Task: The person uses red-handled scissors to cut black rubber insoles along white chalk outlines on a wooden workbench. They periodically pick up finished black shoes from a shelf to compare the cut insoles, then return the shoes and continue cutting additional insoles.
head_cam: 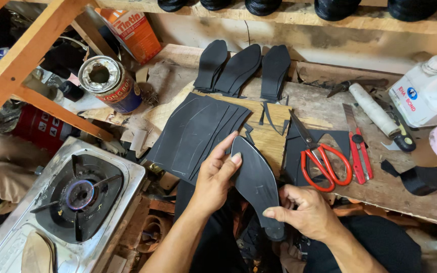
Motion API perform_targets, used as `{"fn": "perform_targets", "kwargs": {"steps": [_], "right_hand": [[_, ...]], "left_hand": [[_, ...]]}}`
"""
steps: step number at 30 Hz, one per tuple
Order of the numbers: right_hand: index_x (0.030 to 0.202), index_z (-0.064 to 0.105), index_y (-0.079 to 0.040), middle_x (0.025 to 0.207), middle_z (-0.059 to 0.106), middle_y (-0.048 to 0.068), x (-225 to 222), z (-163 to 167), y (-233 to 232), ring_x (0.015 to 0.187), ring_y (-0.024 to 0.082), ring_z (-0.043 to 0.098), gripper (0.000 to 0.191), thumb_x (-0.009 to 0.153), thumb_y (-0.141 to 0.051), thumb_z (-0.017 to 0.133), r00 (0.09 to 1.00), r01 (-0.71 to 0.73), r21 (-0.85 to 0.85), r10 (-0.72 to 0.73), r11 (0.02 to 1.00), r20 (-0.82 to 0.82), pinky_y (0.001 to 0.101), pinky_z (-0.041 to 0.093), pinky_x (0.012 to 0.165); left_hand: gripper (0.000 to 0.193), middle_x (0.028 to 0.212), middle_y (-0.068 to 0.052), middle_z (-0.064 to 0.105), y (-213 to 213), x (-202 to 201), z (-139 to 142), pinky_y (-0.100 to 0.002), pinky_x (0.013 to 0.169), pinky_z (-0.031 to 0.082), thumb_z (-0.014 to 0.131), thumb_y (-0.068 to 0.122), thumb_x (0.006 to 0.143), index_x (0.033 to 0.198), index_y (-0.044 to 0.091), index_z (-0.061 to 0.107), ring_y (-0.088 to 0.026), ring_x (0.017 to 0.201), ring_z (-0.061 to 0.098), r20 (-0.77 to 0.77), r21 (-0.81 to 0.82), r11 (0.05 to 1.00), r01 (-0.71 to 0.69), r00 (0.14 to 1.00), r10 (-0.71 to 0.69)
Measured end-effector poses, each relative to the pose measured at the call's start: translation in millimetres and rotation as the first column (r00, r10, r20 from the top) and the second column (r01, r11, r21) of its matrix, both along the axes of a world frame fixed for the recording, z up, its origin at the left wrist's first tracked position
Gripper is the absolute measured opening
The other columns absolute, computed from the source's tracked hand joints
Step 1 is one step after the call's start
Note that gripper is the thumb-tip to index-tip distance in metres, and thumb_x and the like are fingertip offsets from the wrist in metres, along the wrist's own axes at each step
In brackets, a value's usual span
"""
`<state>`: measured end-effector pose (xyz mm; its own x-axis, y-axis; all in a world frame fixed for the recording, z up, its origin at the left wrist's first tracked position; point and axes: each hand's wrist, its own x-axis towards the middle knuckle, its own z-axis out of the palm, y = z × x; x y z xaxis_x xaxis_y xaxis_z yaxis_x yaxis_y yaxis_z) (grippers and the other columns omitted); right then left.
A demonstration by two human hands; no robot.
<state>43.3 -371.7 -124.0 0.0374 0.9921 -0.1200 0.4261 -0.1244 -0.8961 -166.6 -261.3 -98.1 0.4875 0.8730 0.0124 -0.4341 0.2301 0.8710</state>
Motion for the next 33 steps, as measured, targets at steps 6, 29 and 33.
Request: {"fn": "perform_targets", "kwargs": {"steps": [6, 29, 33], "right_hand": [[0.093, 0.074, 0.003, 0.078, 0.077, 0.004, 9, -8, 2, 0.066, 0.008, 0.068, 0.023, 0.078, -0.012, 0.083, 0.899, -0.001, -0.101, -0.043, 0.995, -0.435, 0.0252, 0.056, 0.061], [0.111, 0.072, 0.002, 0.082, 0.074, 0.001, 23, 10, -7, 0.071, 0.007, 0.065, 0.035, 0.089, -0.025, 0.076, 0.942, 0.167, -0.04, -0.171, 0.985, -0.288, 0.0247, 0.053, 0.063], [0.118, 0.073, -0.008, 0.084, 0.076, -0.002, 55, 47, -24, 0.072, 0.008, 0.069, 0.038, 0.087, -0.031, 0.076, 0.878, 0.43, 0.13, -0.447, 0.893, 0.169, 0.0248, 0.056, 0.065]], "left_hand": [[0.057, 0.111, -0.011, 0.069, -14, 18, 0, -0.029, 0.08, 0.054, 0.057, 0.011, 0.103, 0.153, 0.01, 0.029, -0.014, 0.095, 0.064, -0.016, 0.042, 0.995, -0.095, 0.995, 0.096], [0.056, 0.067, 0.004, 0.053, -50, 40, 4, -0.022, 0.056, 0.042, 0.07, -0.008, 0.086, 0.138, 0.007, 0.059, -0.003, 0.061, 0.049, -0.298, 0.014, 0.98, 0.196, 0.937, -0.183], [0.048, 0.072, 0.002, 0.063, -38, 49, 3, -0.023, 0.054, 0.041, 0.068, -0.007, 0.086, 0.131, 0.007, 0.061, -0.005, 0.06, 0.051, -0.32, -0.03, 0.995, 0.092, 0.942, -0.096]]}}
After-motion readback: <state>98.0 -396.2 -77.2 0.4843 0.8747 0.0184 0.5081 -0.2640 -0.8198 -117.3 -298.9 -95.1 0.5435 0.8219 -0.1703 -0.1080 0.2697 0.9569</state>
